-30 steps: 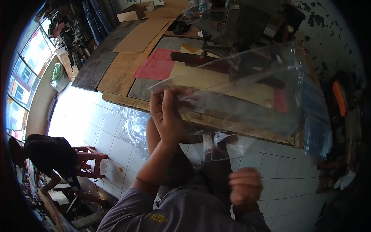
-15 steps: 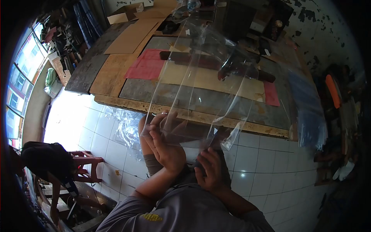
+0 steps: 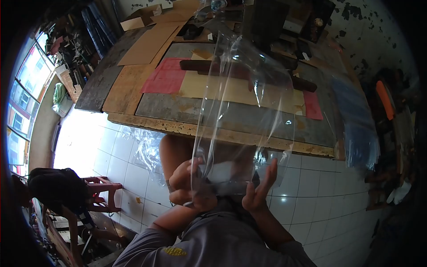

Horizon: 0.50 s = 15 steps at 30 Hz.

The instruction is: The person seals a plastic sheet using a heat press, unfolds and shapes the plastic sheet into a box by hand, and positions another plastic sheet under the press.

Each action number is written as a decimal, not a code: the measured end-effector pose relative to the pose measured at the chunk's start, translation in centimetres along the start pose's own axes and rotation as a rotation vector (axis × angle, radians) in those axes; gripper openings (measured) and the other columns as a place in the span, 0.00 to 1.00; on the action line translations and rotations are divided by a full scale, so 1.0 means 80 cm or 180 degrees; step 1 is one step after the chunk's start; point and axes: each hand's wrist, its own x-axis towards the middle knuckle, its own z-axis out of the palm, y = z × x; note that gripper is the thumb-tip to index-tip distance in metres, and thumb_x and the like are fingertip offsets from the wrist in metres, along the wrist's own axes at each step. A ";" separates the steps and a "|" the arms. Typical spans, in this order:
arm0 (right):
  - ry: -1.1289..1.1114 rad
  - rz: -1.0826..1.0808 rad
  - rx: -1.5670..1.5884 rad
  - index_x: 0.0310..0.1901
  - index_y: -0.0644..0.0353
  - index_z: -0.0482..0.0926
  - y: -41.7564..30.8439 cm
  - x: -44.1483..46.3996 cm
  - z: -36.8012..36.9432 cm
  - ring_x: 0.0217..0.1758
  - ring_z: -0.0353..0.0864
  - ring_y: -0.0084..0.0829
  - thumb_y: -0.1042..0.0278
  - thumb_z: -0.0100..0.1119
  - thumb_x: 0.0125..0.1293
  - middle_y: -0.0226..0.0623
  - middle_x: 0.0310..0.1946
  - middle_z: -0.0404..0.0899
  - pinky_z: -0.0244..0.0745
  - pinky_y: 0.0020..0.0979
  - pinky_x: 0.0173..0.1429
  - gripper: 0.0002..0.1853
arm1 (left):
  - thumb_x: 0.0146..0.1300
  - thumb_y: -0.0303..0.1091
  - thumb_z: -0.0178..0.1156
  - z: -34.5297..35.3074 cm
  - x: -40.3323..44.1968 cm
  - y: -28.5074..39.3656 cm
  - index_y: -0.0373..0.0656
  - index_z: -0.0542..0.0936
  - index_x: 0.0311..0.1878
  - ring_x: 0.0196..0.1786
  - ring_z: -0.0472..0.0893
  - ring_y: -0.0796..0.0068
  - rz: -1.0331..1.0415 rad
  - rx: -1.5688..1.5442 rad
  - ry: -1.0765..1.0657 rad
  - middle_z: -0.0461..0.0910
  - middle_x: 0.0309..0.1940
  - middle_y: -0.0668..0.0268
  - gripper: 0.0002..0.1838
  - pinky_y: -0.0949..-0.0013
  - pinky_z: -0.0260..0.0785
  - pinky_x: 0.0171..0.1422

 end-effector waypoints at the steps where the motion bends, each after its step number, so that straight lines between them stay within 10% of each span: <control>1: -0.0001 -0.0126 0.0142 0.84 0.70 0.45 0.006 0.002 -0.007 0.89 0.40 0.67 0.62 0.52 0.79 0.67 0.85 0.37 0.45 0.59 0.86 0.41 | 0.82 0.47 0.51 0.002 -0.010 -0.004 0.45 0.69 0.58 0.60 0.82 0.43 0.0258 0.0156 0.0059 0.73 0.59 0.46 0.16 0.49 0.87 0.57; 10: -0.0686 0.0382 0.1920 0.87 0.60 0.36 0.011 0.081 -0.025 0.91 0.37 0.57 0.33 0.54 0.76 0.56 0.88 0.36 0.35 0.62 0.88 0.55 | 0.69 0.47 0.68 -0.034 -0.064 0.072 0.55 0.79 0.54 0.62 0.82 0.51 0.0557 -0.0631 -0.2257 0.80 0.62 0.52 0.16 0.39 0.75 0.68; 15: 0.1205 0.0376 0.2602 0.87 0.59 0.38 -0.015 0.119 -0.022 0.90 0.42 0.57 0.18 0.45 0.72 0.59 0.87 0.38 0.35 0.63 0.88 0.61 | 0.68 0.59 0.66 -0.051 -0.080 0.087 0.51 0.82 0.50 0.67 0.78 0.50 0.0307 -0.0583 -0.2759 0.78 0.63 0.52 0.22 0.38 0.73 0.67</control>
